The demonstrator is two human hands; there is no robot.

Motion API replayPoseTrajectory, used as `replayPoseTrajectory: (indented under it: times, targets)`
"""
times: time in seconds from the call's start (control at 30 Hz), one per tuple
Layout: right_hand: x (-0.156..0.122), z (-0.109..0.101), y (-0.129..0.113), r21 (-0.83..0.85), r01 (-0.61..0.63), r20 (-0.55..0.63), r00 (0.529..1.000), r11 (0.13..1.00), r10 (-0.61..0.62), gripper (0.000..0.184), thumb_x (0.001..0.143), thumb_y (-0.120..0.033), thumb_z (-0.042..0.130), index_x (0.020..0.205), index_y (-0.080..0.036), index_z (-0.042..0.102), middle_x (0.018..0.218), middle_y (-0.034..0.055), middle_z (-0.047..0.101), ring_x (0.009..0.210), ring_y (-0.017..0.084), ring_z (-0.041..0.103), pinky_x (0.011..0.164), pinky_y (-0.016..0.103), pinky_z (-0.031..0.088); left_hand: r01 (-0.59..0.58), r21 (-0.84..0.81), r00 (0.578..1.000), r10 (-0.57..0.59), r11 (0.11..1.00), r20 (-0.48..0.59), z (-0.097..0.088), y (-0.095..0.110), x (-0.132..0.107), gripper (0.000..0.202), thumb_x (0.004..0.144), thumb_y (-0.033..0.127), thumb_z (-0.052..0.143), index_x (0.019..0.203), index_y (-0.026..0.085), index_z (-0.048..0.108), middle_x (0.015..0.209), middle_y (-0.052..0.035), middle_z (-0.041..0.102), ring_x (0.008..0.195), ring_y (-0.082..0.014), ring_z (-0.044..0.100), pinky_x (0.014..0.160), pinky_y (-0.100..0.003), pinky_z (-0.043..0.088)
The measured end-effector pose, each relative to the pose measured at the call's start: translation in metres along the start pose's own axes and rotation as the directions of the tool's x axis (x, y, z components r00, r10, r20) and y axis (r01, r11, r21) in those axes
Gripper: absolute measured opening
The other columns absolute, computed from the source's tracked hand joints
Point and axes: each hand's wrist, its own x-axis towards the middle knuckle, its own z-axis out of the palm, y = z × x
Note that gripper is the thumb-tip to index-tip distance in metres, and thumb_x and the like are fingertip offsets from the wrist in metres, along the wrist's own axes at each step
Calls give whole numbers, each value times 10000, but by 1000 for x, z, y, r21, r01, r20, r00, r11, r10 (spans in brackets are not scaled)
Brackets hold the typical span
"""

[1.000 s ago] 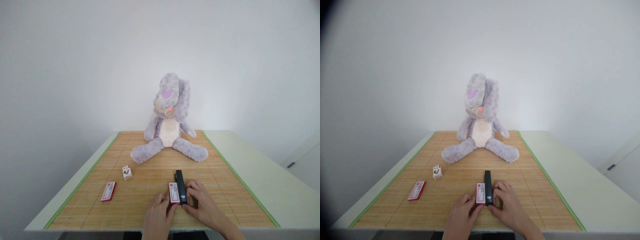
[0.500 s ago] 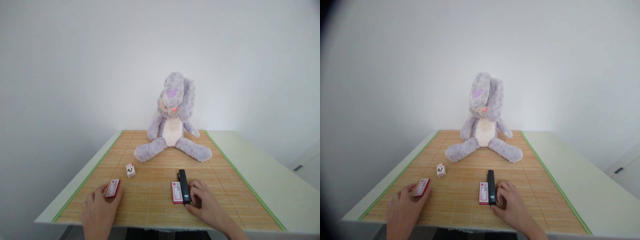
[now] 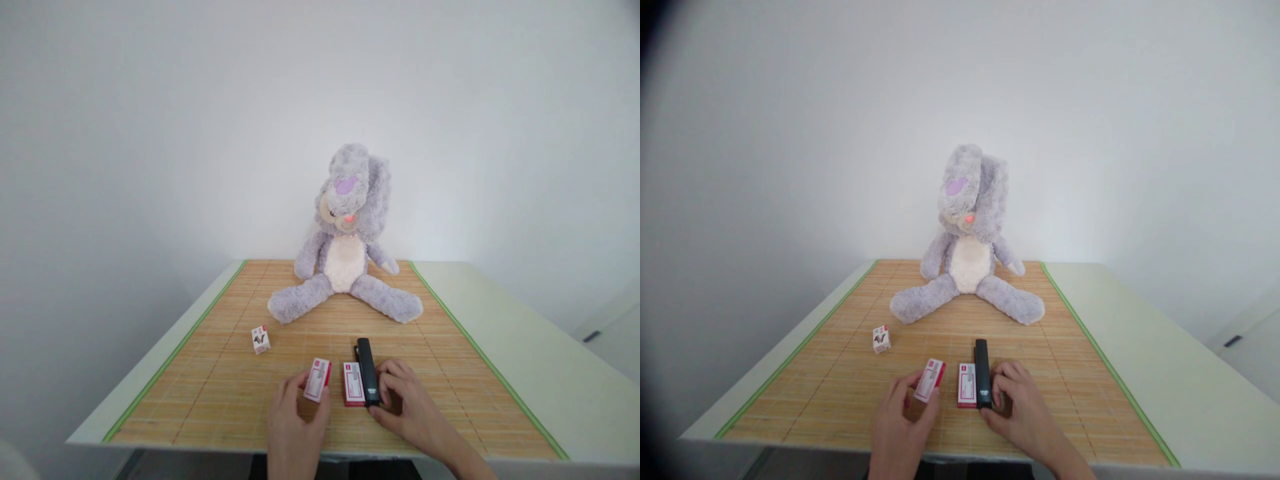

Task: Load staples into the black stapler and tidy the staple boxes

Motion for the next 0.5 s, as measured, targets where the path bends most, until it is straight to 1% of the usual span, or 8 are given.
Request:
replayPoseTrajectory:
  times: [0.07, 0.17, 0.23, 0.33, 0.43, 0.5]
  targets:
    - [0, 0, 0, 2, -1, 2, 1000, 1000, 1, 314, 764, -219, 784, 708, -224, 476, 998, 2, 624, 1002, 226, 563, 865, 355, 437, -26, -37, 1000, 26, 999, 8, 17, 19, -8, 316, 856, 419, 667, 1106, 228, 691, 1040, -83, 702, 973, -270, 676, 897, -429, 536]
    - [0, 0, 0, 8, 8, -4, 1000, 1000, -8, 305, 757, -202, 778, 708, -225, 479, 992, 1, 627, 1003, 228, 564, 865, 355, 434, -2, -51, 999, 5, 999, 48, 31, 34, -12, 336, 859, 363, 665, 1167, 230, 655, 1077, -83, 691, 1012, -269, 670, 917, -428, 527]
    - [-1, -1, -2, 17, 13, -11, 1000, 1000, -13, 302, 758, -194, 773, 705, -225, 477, 990, 1, 630, 1007, 229, 565, 863, 354, 433, 18, -45, 997, -14, 999, 72, 34, 36, -10, 360, 862, 367, 662, 1192, 225, 639, 1097, -90, 687, 1032, -276, 666, 910, -425, 528]
    - [-1, -2, -3, 28, 20, -19, 1000, 999, -20, 305, 746, -175, 775, 706, -226, 477, 982, -5, 633, 1005, 225, 565, 860, 350, 431, 23, -27, 997, -21, 999, 76, 38, 37, -8, 374, 863, 401, 667, 1184, 212, 634, 1097, -98, 684, 1043, -284, 660, 909, -427, 524]
    - [-1, -1, -2, 33, 29, -21, 999, 999, -28, 301, 741, -167, 774, 710, -227, 481, 981, -6, 635, 1005, 224, 566, 863, 350, 430, 5, -23, 997, -3, 1000, 74, 40, 40, -11, 381, 869, 437, 671, 1174, 211, 634, 1044, -82, 683, 993, -270, 657, 890, -421, 519]
    - [0, -1, -1, 35, 30, -17, 999, 999, -29, 290, 754, -179, 768, 717, -230, 485, 985, -2, 637, 1009, 228, 566, 863, 352, 432, -21, -53, 997, 25, 998, 79, 40, 39, -16, 367, 882, 448, 656, 1167, 217, 639, 1016, -74, 681, 962, -258, 655, 874, -415, 519]
